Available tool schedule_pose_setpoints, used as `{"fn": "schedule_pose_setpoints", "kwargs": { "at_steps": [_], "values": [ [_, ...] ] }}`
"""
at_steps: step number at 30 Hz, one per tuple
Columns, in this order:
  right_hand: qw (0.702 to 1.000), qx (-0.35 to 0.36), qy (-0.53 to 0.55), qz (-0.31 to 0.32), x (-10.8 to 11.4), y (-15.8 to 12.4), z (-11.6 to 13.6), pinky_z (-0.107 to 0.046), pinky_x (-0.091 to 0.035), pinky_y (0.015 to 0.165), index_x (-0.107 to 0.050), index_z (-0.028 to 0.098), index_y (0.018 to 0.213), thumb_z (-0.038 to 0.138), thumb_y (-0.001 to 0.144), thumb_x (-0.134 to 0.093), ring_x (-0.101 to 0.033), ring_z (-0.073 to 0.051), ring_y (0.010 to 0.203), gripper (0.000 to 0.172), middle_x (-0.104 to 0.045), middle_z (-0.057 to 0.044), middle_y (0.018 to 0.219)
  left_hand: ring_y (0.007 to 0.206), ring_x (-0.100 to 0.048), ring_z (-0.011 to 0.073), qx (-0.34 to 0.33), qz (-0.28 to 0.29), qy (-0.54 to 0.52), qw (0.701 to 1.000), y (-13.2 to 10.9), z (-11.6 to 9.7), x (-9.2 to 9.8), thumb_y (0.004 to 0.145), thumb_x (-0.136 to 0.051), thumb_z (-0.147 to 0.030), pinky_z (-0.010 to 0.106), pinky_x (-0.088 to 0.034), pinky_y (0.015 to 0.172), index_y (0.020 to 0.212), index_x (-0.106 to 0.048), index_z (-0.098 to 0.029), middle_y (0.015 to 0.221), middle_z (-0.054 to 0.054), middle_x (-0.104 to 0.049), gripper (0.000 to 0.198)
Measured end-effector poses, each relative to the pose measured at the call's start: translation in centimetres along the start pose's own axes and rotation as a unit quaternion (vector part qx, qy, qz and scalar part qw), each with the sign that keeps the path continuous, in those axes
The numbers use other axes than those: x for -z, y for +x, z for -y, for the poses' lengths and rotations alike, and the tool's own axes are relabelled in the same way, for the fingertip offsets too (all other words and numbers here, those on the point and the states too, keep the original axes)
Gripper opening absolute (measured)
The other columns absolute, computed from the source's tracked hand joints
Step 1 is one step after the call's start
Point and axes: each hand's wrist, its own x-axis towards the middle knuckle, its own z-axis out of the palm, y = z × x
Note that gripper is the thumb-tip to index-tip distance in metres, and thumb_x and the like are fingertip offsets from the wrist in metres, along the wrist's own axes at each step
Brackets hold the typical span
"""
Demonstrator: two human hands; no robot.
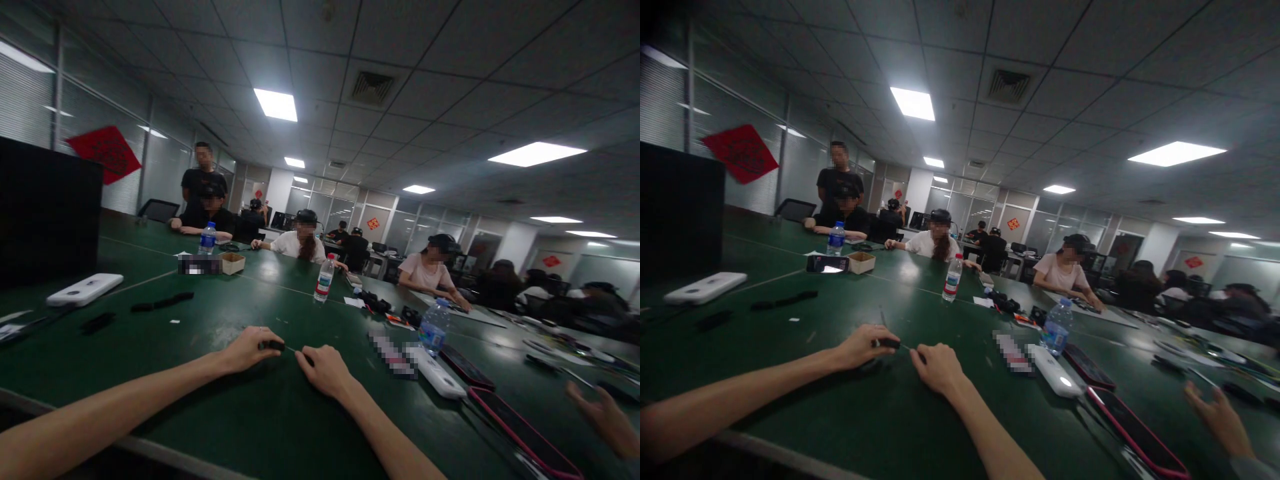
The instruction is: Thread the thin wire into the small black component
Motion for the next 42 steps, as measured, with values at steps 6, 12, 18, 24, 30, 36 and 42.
{"fn": "schedule_pose_setpoints", "kwargs": {
  "at_steps": [6,12,18,24,30,36,42],
  "values": [
    [1.0,0.008,0.028,0.01,0.1,-0.1,0.1,-0.024,-0.042,0.071,-0.067,0.022,0.091,0.05,0.101,-0.022,-0.065,-0.016,0.074,0.054,-0.072,-0.005,0.086,0.086,-0.066,0.0168,0.012,0.007,-0.005,1.0,0.0,-0.1,0.1,0.087,-0.063,-0.036,0.026,-0.05,0.078,0.111,-0.07,-0.021,0.105,0.005,-0.073,0.029],
    [0.998,0.007,0.053,0.025,0.8,-0.3,0.4,-0.023,-0.044,0.07,-0.067,0.022,0.089,0.052,0.1,-0.025,-0.065,-0.015,0.071,0.053,-0.071,-0.003,0.084,0.086,-0.065,0.0169,0.008,0.005,0.002,1.0,0.0,-0.1,0.1,0.087,-0.063,-0.035,0.025,-0.05,0.076,0.11,-0.07,-0.021,0.104,0.005,-0.072,0.028],
    [1.0,0.008,0.03,0.005,0.2,-0.1,0.5,-0.024,-0.044,0.068,-0.067,0.022,0.086,0.052,0.1,-0.026,-0.063,-0.014,0.067,0.053,-0.07,-0.004,0.081,0.089,-0.064,0.0174,-0.021,0.004,0.033,0.999,-0.1,0.6,-0.4,0.088,-0.061,-0.033,0.027,-0.049,0.081,0.11,-0.069,-0.023,0.105,0.005,-0.07,0.026],
    [1.0,0.003,0.017,-0.003,-0.6,0.2,0.4,-0.026,-0.044,0.07,-0.068,0.021,0.086,0.051,0.1,-0.027,-0.064,-0.017,0.071,0.052,-0.07,-0.005,0.081,0.091,-0.064,0.0187,-0.042,0.013,0.083,0.996,-0.1,0.9,-0.8,0.089,-0.06,-0.033,0.029,-0.049,0.083,0.112,-0.068,-0.023,0.105,0.006,-0.069,0.027],
    [1.0,-0.001,0.013,0.005,-0.3,0.1,0.6,-0.025,-0.043,0.068,-0.067,0.022,0.085,0.048,0.1,-0.029,-0.064,-0.016,0.068,0.049,-0.07,-0.005,0.079,0.087,-0.064,0.0189,-0.036,0.02,0.103,0.994,0.0,0.1,-0.4,0.089,-0.059,-0.033,0.028,-0.048,0.079,0.11,-0.069,-0.022,0.099,0.006,-0.069,0.025],
    [1.0,-0.005,0.007,-0.026,0.2,0.2,1.2,-0.025,-0.042,0.068,-0.066,0.022,0.082,0.045,0.1,-0.031,-0.064,-0.017,0.068,0.046,-0.07,-0.004,0.076,0.088,-0.064,0.0206,-0.027,0.017,0.106,0.994,0.2,0.2,-0.4,0.088,-0.06,-0.033,0.029,-0.048,0.079,0.107,-0.069,-0.023,0.099,0.005,-0.07,0.024],
    [0.996,-0.002,0.033,-0.083,0.4,0.9,0.6,-0.023,-0.039,0.065,-0.065,0.022,0.084,0.046,0.102,-0.025,-0.065,-0.015,0.07,0.051,-0.071,-0.003,0.081,0.092,-0.065,0.0219,-0.043,0.039,0.114,0.992,0.3,0.0,-0.8,0.088,-0.06,-0.031,0.03,-0.048,0.083,0.111,-0.067,-0.025,0.103,0.005,-0.069,0.025]
  ]
}}
